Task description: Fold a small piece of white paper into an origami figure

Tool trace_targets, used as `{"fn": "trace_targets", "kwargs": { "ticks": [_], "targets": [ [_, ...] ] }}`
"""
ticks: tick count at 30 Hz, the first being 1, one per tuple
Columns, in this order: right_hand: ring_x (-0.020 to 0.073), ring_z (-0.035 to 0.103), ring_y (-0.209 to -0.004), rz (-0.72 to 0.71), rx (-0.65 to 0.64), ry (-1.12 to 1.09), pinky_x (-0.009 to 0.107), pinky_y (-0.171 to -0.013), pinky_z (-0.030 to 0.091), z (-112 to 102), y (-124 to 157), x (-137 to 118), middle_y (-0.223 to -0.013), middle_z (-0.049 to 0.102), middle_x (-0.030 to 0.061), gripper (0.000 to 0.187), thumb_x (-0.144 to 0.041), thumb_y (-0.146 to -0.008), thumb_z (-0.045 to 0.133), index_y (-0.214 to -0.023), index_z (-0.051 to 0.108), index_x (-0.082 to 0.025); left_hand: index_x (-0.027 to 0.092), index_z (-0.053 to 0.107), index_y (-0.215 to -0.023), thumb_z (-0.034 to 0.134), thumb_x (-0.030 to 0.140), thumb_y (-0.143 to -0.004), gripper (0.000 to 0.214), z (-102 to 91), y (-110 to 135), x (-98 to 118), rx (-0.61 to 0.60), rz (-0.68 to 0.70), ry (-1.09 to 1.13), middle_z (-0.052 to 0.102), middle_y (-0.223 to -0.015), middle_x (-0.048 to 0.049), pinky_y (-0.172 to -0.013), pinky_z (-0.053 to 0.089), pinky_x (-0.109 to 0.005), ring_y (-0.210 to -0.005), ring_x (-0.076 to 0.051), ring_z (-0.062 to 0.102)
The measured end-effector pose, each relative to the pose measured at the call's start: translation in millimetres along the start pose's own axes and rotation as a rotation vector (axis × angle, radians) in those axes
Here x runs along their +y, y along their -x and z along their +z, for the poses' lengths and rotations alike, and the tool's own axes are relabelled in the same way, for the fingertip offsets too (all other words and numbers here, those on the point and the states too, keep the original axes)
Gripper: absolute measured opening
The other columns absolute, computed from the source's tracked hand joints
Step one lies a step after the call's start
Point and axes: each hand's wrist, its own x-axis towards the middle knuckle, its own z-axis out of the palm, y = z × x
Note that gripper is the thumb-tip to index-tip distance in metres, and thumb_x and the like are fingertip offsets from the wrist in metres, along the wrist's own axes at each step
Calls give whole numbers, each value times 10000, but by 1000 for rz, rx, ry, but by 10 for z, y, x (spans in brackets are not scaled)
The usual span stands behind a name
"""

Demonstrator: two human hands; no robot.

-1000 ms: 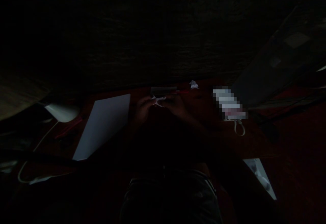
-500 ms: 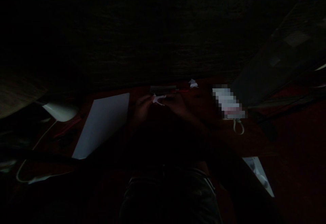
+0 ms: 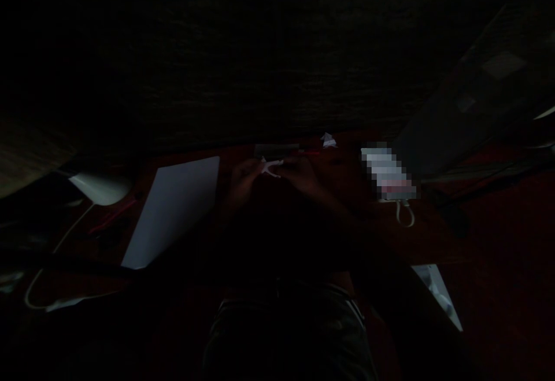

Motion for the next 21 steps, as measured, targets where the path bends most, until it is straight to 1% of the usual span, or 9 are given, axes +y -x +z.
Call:
{"fn": "trace_targets", "kwargs": {
  "ticks": [2, 5, 9, 13, 16, 21],
  "targets": [
    [258, 772, -903, -11, -17, 26, 387, -842, 620, -5, -14, 14, -947, 857, 71, 382, -574, -711, 963, -820, 850, -225, 214, 815, -868, 1012, 440, -729, 331, 8, 0, 28, -6, 3, 12, 806, -897, -10, -795, 579, -280, -836, -160, 745],
    [262, 775, -909, -24, -30, 75, 390, -852, 618, -21, -30, 32, -926, 852, 77, 372, -557, -726, 975, -823, 855, -219, 219, 825, -850, 1014, 378, -688, 295, 10, -20, 42, 5, 11, 30, 830, -928, -19, -841, 593, -296, -880, -174, 763],
    [265, 765, -887, -33, -32, 97, 387, -832, 603, -49, -41, 41, -903, 849, 76, 426, -611, -698, 980, -791, 849, -216, 208, 795, -762, 1023, 375, -631, 311, -1, -52, 31, 33, -17, 22, 802, -834, -13, -775, 573, -292, -801, -168, 735],
    [263, 746, -851, -53, -19, 78, 379, -781, 586, -53, -66, 72, -886, 845, 80, 496, -679, -659, 972, -791, 850, -216, 205, 766, -723, 1022, 366, -636, 315, -6, -49, 40, 65, -38, -19, 762, -771, 2, -742, 549, -288, -740, -147, 690],
    [241, 714, -790, -57, 2, 108, 361, -732, 562, -52, -89, 111, -811, 811, 74, 482, -671, -693, 954, -740, 817, -212, 205, 760, -722, 1021, 370, -643, 318, -2, -36, 53, 82, -45, -40, 743, -744, 13, -739, 538, -283, -713, -134, 669],
    [203, 656, -726, -61, 13, 158, 333, -685, 512, -51, -95, 118, -723, 747, 41, 443, -607, -731, 931, -670, 762, -202, 207, 743, -688, 1030, 389, -611, 348, 9, -34, 55, 79, -48, -43, 728, -714, 19, -710, 529, -282, -685, -130, 650]
  ]
}}
